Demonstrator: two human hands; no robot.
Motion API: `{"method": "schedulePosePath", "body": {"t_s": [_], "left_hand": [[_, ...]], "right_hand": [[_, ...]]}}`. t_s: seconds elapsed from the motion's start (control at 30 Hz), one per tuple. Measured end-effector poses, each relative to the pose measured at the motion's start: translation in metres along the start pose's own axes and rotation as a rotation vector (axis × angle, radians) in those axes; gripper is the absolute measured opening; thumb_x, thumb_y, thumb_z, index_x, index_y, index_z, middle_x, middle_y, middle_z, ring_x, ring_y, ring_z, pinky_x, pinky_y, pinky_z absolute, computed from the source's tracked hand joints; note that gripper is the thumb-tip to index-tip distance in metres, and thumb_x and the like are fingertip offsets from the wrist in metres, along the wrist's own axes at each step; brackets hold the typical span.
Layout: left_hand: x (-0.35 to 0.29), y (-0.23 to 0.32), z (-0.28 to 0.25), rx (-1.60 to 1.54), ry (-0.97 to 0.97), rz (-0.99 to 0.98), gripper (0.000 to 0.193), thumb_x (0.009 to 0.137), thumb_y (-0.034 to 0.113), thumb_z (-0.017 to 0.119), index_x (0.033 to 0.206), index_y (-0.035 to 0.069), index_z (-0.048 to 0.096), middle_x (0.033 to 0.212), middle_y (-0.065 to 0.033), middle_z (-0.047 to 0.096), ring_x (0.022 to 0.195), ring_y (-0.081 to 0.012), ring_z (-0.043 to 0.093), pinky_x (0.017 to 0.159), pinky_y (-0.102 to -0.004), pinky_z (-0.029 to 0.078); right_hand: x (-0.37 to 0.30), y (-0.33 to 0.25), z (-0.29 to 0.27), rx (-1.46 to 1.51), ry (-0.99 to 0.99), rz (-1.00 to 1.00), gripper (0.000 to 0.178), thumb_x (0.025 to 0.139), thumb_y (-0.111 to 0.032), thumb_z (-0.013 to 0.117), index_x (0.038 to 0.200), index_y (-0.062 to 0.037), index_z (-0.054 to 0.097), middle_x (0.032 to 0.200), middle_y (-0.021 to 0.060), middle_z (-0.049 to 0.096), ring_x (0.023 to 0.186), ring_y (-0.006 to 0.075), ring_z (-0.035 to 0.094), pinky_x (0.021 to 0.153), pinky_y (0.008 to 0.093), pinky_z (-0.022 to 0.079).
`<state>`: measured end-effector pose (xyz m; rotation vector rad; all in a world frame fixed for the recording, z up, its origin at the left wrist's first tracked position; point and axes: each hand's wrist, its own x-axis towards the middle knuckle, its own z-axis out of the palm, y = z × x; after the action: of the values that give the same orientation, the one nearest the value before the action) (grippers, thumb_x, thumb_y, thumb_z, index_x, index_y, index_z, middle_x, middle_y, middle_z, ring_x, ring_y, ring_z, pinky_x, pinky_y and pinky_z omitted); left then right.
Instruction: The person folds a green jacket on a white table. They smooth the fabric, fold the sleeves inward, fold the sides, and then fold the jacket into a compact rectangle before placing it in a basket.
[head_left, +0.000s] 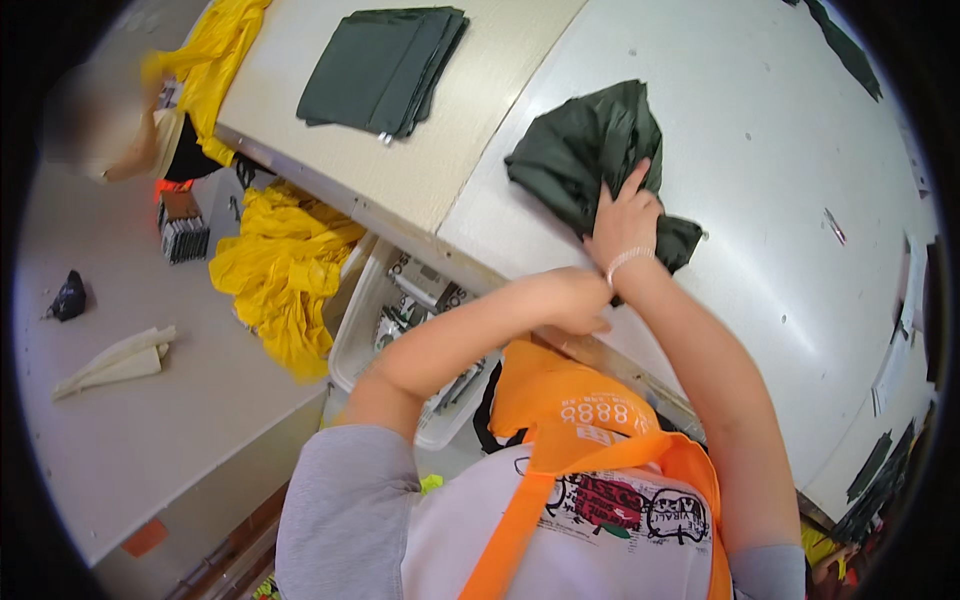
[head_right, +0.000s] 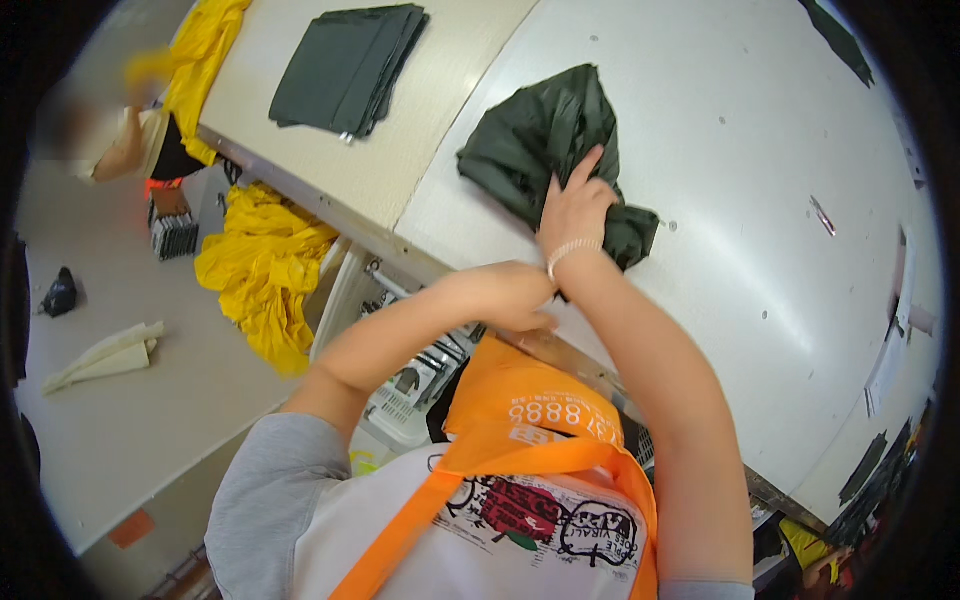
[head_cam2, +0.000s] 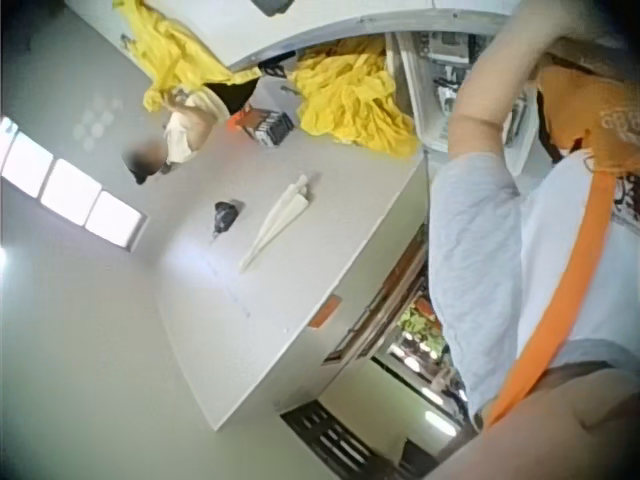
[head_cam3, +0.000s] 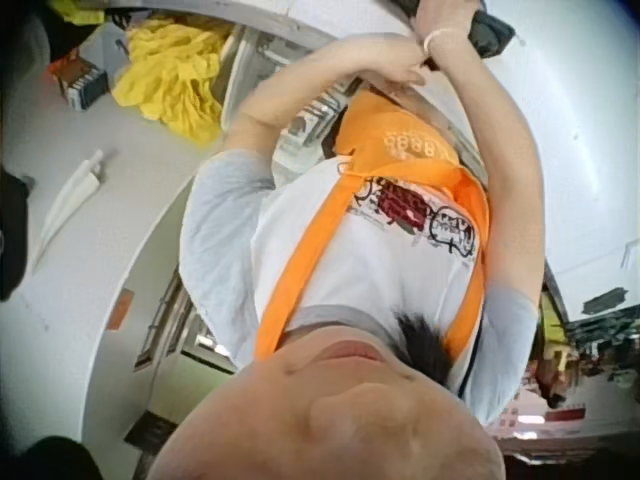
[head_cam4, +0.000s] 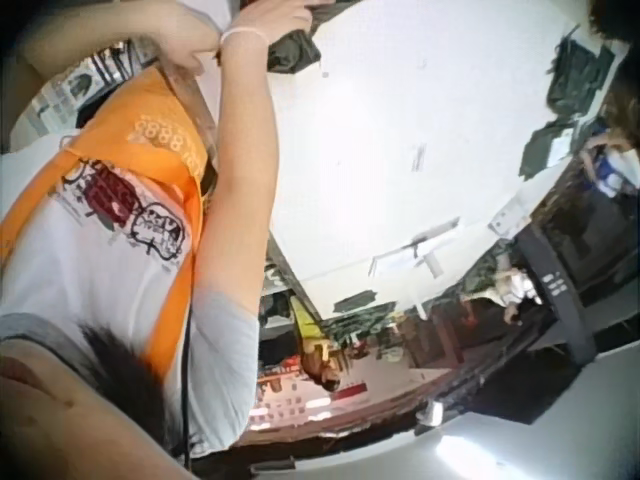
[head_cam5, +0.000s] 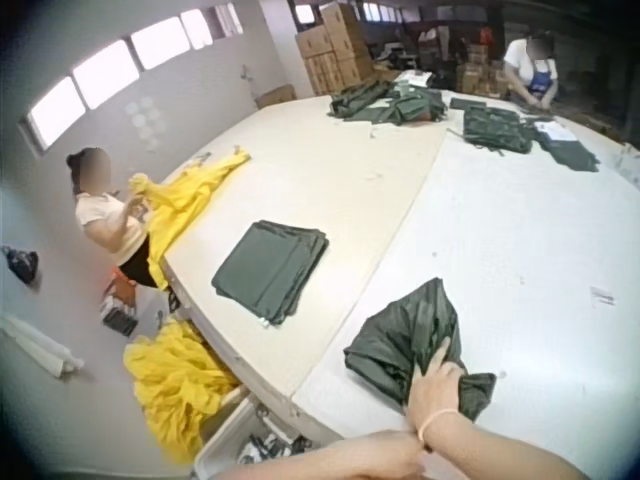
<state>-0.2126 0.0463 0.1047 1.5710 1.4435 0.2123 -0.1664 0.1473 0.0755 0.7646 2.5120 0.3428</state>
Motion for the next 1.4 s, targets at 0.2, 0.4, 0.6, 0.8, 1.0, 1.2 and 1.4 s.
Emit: {"method": "schedulePosePath", "body": {"t_s": [0.2,0.4,0.6,0.8,1.0,1.2,1.4], "left_hand": [[-0.065,-0.233,-0.125,0.243,1.197,-0.576,0.036,0.084,0.023,0.063,0.114,0.002,0.061,0.108,-0.0165,0.064,0.097,-0.0276,0.062,0.083,-0.0381,0.049],[-0.047,-0.312,-0.123,0.539,1.208,-0.802,0.058,0.086,0.030,0.059,0.138,0.012,0.041,0.143,-0.0202,0.035,0.133,-0.0364,0.031,0.106,-0.0526,0.025],[0.010,-0.192,-0.033,0.588,1.153,-0.602,0.046,0.084,0.019,0.058,0.130,0.013,0.049,0.136,-0.0194,0.044,0.122,-0.0359,0.042,0.097,-0.0483,0.035],[0.064,-0.027,0.097,0.240,0.914,-0.176,0.052,0.080,0.029,0.064,0.126,0.009,0.053,0.140,-0.0186,0.038,0.124,-0.0352,0.038,0.097,-0.0462,0.033],[0.108,0.004,0.125,0.153,0.984,0.059,0.029,0.076,0.016,0.068,0.104,0.009,0.062,0.102,-0.0071,0.054,0.091,-0.0273,0.054,0.075,-0.0381,0.046],[0.122,-0.010,0.124,0.169,1.077,0.173,0.009,0.078,0.016,0.068,0.084,0.008,0.068,0.080,-0.0036,0.057,0.072,-0.0251,0.057,0.063,-0.0342,0.047],[0.109,-0.005,0.118,0.265,1.093,0.102,0.019,0.073,0.022,0.074,0.088,0.012,0.067,0.092,-0.0018,0.057,0.087,-0.0239,0.053,0.077,-0.0364,0.041]], "right_hand": [[-0.004,-0.013,-0.004,-0.003,-0.008,-0.076,0.080,0.073,-0.060,0.062,0.137,-0.0146,0.046,0.143,0.0414,0.013,0.101,0.0405,0.048,0.088,0.0444,0.039],[0.004,-0.010,0.006,0.062,0.014,-0.110,0.083,0.073,-0.057,0.064,0.138,-0.0102,0.044,0.143,0.0413,0.014,0.101,0.0403,0.047,0.089,0.0441,0.037],[-0.012,0.049,-0.002,0.411,0.098,-0.116,0.077,0.074,-0.038,0.070,0.140,-0.0102,0.039,0.141,0.0376,0.022,0.101,0.0340,0.052,0.090,0.0361,0.043],[-0.142,0.132,0.065,1.134,0.093,0.291,0.063,0.086,-0.033,0.061,0.131,0.0048,0.039,0.135,0.0265,0.039,0.113,0.0418,0.050,0.097,0.0401,0.041],[-0.255,0.178,0.131,1.554,0.170,0.494,0.055,0.090,-0.025,0.058,0.129,0.0092,0.039,0.125,0.0205,0.052,0.115,0.0296,0.049,0.100,0.0328,0.034],[-0.301,0.163,0.133,1.401,0.214,0.400,0.054,0.086,-0.031,0.062,0.126,0.0022,0.047,0.126,0.0221,0.048,0.112,0.0381,0.051,0.096,0.0363,0.039],[-0.307,0.148,0.119,1.206,0.190,0.307,0.059,0.083,-0.037,0.065,0.125,0.0005,0.049,0.126,0.0256,0.046,0.110,0.0437,0.050,0.092,0.0422,0.043]]}}
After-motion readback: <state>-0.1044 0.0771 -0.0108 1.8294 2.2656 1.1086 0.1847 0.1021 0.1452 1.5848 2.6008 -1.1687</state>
